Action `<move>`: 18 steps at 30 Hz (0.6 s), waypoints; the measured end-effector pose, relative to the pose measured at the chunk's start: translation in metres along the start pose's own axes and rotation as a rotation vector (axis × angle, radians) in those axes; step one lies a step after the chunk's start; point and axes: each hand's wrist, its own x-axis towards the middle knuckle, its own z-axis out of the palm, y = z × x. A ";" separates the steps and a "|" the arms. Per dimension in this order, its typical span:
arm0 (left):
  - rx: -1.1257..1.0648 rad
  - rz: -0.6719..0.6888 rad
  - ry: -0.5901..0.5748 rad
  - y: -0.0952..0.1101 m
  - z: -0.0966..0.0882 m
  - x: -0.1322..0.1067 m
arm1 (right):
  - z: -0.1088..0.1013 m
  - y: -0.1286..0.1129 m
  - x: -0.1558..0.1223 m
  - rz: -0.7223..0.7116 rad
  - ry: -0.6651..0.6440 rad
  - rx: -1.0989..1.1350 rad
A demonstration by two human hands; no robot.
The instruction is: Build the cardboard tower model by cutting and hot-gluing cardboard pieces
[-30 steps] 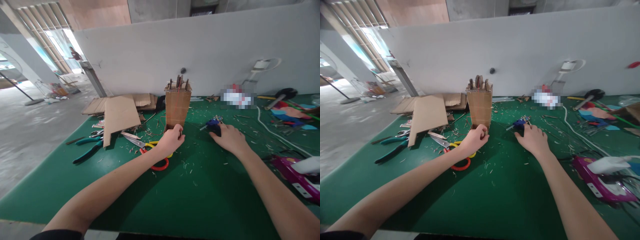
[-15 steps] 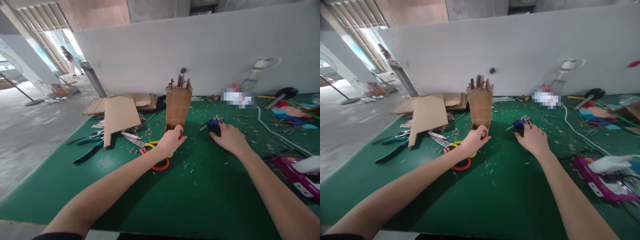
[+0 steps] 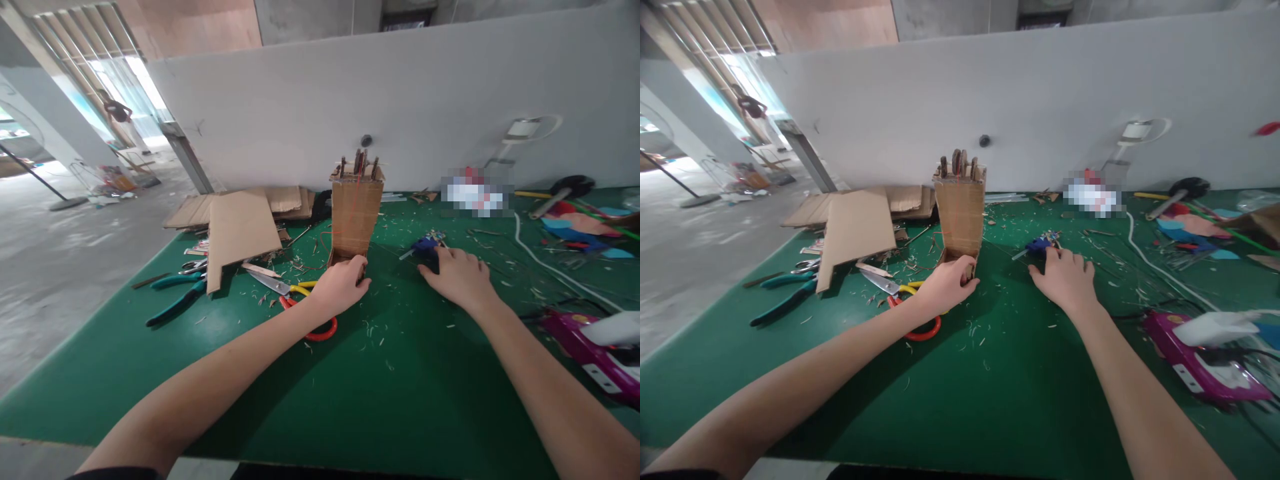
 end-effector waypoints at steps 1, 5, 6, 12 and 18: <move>0.007 0.007 0.001 0.000 0.000 -0.001 | -0.002 -0.004 -0.002 -0.006 0.079 -0.004; 0.041 0.031 -0.007 0.001 -0.002 -0.004 | -0.012 -0.025 0.001 -0.085 0.325 0.228; 0.048 0.039 -0.008 0.001 -0.002 -0.004 | -0.014 -0.031 0.006 -0.114 0.288 0.352; 0.082 0.070 -0.015 -0.001 -0.005 -0.003 | -0.009 -0.061 0.061 -0.128 -0.089 0.985; 0.154 0.091 0.001 -0.003 -0.006 -0.003 | 0.001 -0.073 0.097 -0.226 -0.045 1.169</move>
